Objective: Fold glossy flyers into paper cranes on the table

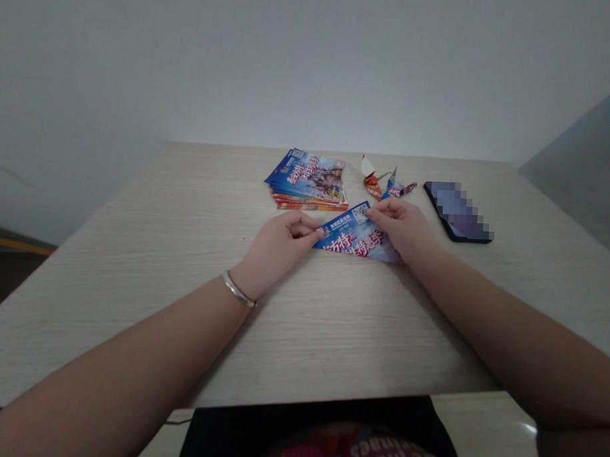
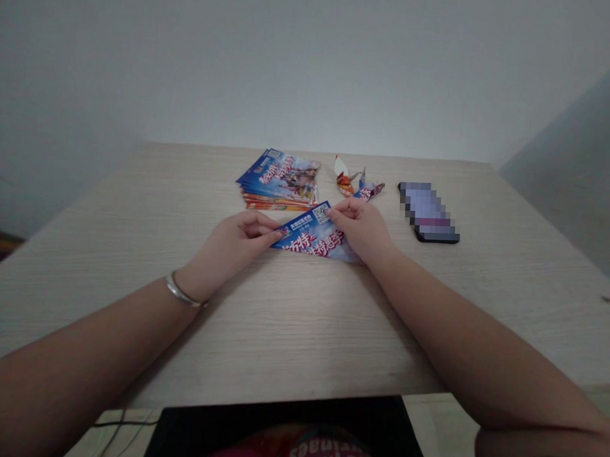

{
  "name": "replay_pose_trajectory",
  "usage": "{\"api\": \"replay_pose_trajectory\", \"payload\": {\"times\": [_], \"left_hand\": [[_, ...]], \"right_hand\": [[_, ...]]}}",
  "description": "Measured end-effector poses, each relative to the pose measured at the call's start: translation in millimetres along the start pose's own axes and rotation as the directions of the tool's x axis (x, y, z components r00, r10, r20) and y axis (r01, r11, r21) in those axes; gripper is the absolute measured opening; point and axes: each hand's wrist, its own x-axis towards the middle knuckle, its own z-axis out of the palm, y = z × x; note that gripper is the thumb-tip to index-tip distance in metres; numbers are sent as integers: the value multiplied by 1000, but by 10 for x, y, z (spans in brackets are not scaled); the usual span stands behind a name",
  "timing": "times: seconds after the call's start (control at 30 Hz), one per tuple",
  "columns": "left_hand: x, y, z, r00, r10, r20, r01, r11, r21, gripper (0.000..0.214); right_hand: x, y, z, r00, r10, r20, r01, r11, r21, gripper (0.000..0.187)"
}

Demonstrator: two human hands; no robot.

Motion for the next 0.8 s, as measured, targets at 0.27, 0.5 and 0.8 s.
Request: {"api": "replay_pose_trajectory", "payload": {"times": [0.27,0.5,0.8], "left_hand": [[15,-75,-5,881,444,162,-454,698,553,32],[-15,-44,36,753,487,443,-656,506,560,28],[-72,-32,51,750,322,577,-657,461,597,57]], "right_hand": [[91,77,113,997,19,73,-8,989,-151,15],[178,53,156,984,-25,177,100,899,-427,15],[310,112,160,987,-13,160,97,844,-527,16]]}}
